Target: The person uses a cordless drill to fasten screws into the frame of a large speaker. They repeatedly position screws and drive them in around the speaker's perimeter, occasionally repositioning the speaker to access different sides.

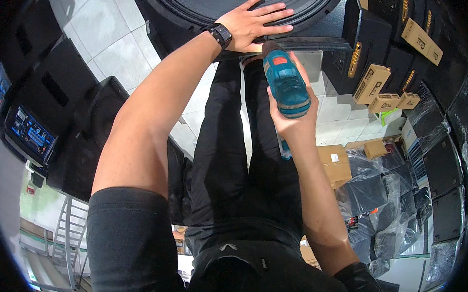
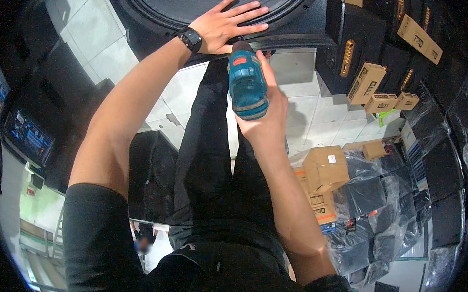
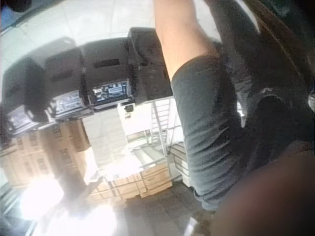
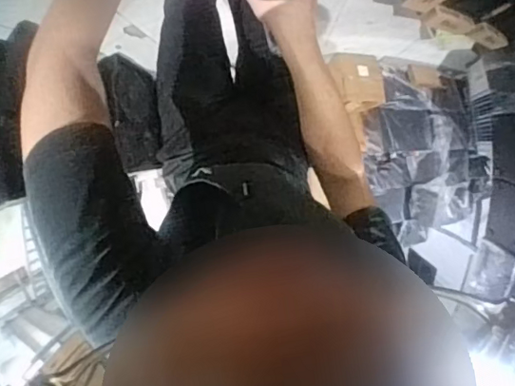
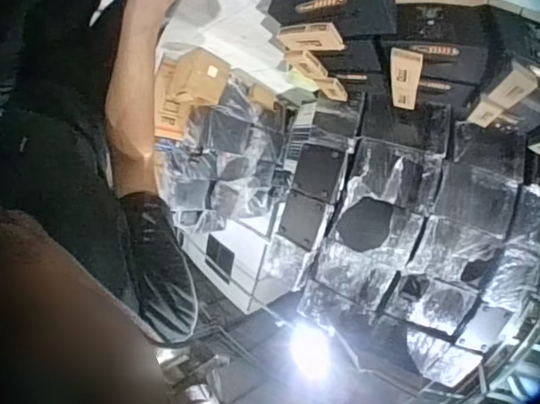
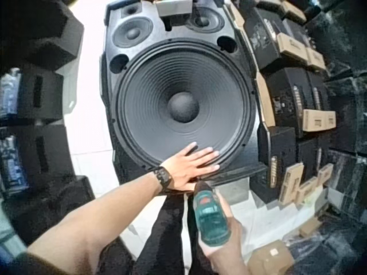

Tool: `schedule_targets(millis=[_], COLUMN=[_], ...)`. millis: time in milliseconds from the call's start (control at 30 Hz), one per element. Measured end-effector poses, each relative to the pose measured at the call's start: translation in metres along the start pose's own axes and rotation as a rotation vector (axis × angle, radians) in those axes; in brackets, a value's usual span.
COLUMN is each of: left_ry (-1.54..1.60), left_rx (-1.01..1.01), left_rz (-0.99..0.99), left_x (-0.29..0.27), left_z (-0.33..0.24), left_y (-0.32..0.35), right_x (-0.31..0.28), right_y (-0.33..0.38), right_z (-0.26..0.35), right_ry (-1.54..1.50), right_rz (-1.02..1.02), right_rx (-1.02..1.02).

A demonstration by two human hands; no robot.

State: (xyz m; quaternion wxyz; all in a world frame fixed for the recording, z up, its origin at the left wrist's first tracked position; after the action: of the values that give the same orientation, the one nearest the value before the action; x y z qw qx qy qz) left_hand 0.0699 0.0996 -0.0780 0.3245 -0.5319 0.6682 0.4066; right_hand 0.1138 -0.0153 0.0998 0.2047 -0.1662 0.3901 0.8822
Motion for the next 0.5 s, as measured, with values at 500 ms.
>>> schedule_targets(millis=[500], left_ry=[-0.043], left_rx=[-0.026], left_rz=[0.023], left_x=[0.000], left_z=[-0.001], left_y=[0.001], right_x=[-0.012], right_y=[-0.014], right_z=[-0.006], right_ry=[0.118], right_rz=[-0.049], right_rx=[-0.015])
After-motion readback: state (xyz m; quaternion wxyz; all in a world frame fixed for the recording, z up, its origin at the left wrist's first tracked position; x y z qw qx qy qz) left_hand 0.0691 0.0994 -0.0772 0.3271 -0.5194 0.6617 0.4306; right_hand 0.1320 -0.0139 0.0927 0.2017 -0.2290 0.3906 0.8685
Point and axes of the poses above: each hand's wrist, its own y-axis away from the middle knuckle, its own x-axis out of the palm, z = x × y, the point moved 7 cm from there along -y, towards the middle knuckle, and after that the axes turned 1 degree about y, right-handed, at the moved point
